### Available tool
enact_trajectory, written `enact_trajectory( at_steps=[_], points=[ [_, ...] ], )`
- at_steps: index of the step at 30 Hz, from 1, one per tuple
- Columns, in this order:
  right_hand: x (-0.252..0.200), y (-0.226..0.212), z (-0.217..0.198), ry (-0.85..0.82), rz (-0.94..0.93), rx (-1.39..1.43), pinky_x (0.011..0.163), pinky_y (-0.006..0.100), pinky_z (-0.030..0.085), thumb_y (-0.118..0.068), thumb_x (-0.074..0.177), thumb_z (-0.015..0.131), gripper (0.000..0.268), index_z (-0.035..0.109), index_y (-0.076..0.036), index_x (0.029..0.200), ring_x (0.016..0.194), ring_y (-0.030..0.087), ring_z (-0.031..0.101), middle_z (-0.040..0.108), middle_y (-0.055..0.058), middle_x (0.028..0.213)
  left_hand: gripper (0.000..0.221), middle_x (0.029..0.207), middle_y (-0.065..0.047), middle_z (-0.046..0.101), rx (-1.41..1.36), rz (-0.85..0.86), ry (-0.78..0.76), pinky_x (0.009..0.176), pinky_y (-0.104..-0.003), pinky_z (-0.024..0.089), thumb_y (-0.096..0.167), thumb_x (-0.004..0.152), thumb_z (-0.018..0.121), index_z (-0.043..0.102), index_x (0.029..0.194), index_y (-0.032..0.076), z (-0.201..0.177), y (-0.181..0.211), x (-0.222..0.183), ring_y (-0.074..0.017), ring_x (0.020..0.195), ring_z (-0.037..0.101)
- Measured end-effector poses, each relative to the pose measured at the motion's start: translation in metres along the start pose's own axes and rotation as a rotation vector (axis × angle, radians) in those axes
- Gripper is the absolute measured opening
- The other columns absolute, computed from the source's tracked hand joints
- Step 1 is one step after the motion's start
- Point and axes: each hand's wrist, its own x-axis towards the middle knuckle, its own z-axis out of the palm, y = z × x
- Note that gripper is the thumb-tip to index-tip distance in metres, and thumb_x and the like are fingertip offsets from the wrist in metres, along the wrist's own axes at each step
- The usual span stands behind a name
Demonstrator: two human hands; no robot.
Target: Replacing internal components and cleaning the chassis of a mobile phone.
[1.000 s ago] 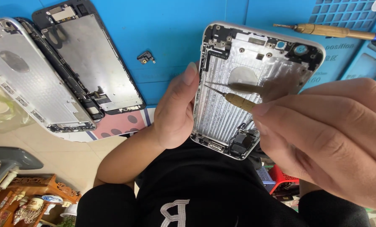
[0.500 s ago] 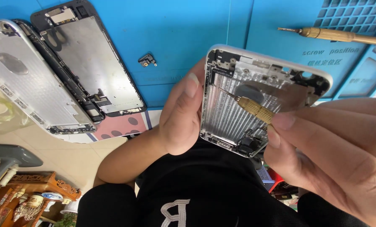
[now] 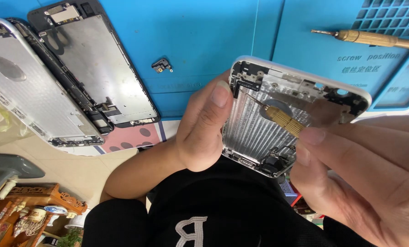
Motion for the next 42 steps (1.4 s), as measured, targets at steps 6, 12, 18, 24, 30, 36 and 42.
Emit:
enact_trajectory(
  at_steps=[6,12,18,24,30,36,42],
  points=[
    [0.007,-0.002,-0.001,-0.051,0.028,0.032,0.073,0.033,0.059,-0.002,0.086,0.076,0.034,0.06,0.0,0.115,0.084,0.023,0.073,0.07,0.014,0.098,0.061,0.14,-0.014,0.056,0.065,0.045,0.016,0.113,-0.032,0.041,0.043,0.124,0.039,0.039,0.156,-0.008,-0.002,-0.002,-0.001,-0.0174,0.127,0.054],
    [0.009,-0.01,0.001,-0.002,0.047,0.011,0.08,0.032,0.06,-0.002,0.091,0.077,0.03,0.062,-0.003,0.117,0.088,0.022,0.073,0.071,0.013,0.104,0.061,0.139,-0.014,0.056,0.029,0.014,0.052,0.112,-0.033,0.041,0.042,0.123,0.04,0.038,0.157,-0.009,-0.005,-0.007,-0.002,-0.0174,0.125,0.054],
    [0.016,-0.008,0.001,-0.012,0.001,0.006,0.079,0.04,0.061,-0.003,0.08,0.08,0.026,0.066,-0.002,0.102,0.087,0.028,0.073,0.071,0.015,0.093,0.06,0.138,-0.014,0.057,0.018,0.036,0.033,0.111,-0.032,0.042,0.042,0.124,0.04,0.039,0.157,-0.008,-0.001,-0.004,-0.002,-0.0172,0.124,0.055],
    [0.008,-0.012,0.004,0.033,0.076,0.005,0.086,0.034,0.062,-0.002,0.089,0.081,0.028,0.065,-0.005,0.113,0.094,0.023,0.072,0.069,0.012,0.103,0.059,0.137,-0.016,0.057,0.038,-0.017,0.026,0.108,-0.033,0.045,0.042,0.123,0.04,0.041,0.152,-0.009,-0.004,-0.001,0.0,-0.0182,0.122,0.057],
    [0.007,-0.012,0.003,0.0,0.063,-0.034,0.082,0.035,0.061,-0.003,0.085,0.081,0.029,0.065,-0.004,0.109,0.094,0.025,0.07,0.069,0.012,0.098,0.059,0.134,-0.019,0.058,-0.076,-0.053,-0.009,0.105,-0.036,0.049,0.041,0.121,0.039,0.039,0.153,-0.009,0.0,0.003,0.002,-0.0214,0.118,0.061],
    [0.007,-0.012,0.005,0.003,0.051,-0.041,0.081,0.035,0.061,-0.003,0.084,0.081,0.031,0.063,-0.003,0.108,0.092,0.025,0.07,0.068,0.012,0.098,0.059,0.133,-0.021,0.057,-0.093,-0.065,0.013,0.104,-0.037,0.049,0.04,0.12,0.039,0.039,0.151,-0.01,0.001,0.003,0.001,-0.0229,0.117,0.06],
    [0.016,-0.011,0.002,-0.02,0.066,-0.014,0.084,0.042,0.062,-0.003,0.078,0.08,0.029,0.065,-0.001,0.103,0.087,0.027,0.071,0.07,0.015,0.092,0.059,0.134,-0.02,0.058,-0.104,-0.06,0.001,0.105,-0.037,0.049,0.042,0.12,0.04,0.04,0.151,-0.008,0.002,0.003,0.002,-0.0222,0.118,0.06]
  ],
)
